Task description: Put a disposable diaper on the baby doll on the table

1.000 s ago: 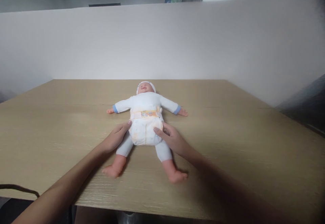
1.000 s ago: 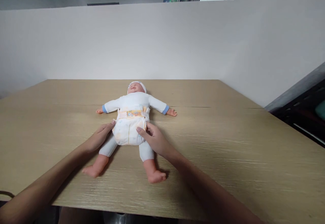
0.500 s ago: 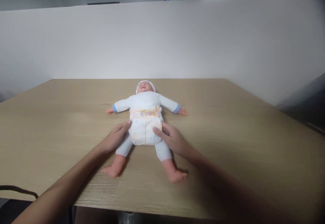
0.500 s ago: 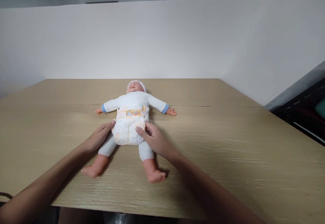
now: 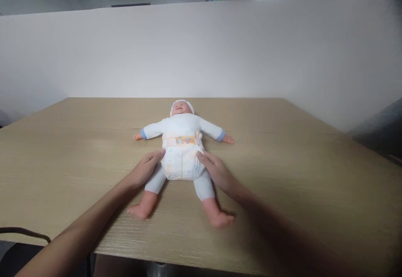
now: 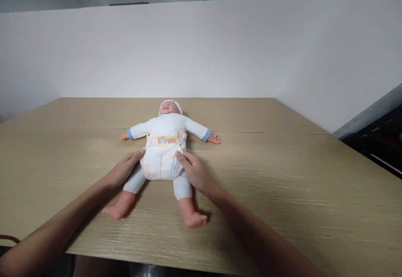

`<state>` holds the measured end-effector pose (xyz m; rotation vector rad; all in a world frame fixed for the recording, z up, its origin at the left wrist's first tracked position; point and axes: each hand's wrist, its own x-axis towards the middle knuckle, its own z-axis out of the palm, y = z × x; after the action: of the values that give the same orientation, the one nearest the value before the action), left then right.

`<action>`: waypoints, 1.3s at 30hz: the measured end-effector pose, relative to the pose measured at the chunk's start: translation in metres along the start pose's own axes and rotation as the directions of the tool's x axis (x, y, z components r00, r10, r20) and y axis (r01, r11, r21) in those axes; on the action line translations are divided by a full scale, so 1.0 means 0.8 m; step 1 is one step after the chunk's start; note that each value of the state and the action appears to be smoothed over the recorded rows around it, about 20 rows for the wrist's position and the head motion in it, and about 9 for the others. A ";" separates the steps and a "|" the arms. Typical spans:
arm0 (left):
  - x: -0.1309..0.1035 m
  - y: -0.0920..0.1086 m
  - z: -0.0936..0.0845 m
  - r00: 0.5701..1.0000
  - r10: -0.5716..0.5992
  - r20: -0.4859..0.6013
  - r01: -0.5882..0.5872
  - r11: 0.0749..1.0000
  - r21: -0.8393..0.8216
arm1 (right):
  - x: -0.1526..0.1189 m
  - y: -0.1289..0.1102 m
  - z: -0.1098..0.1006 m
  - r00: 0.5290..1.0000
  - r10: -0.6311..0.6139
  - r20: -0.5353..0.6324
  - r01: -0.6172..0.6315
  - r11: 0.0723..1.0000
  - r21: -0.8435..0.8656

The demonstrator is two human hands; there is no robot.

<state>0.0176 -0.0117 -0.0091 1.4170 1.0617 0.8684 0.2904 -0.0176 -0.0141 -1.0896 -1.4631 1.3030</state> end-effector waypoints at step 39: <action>-0.010 0.011 0.004 0.993 0.072 0.098 -0.105 0.914 0.392 | -0.011 -0.008 -0.007 0.989 -0.107 0.100 0.138 0.914 -0.381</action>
<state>0.0194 -0.0204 -0.0004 1.8366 1.1611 0.6732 0.2972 -0.0253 -0.0080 -1.1831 -1.8712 0.9991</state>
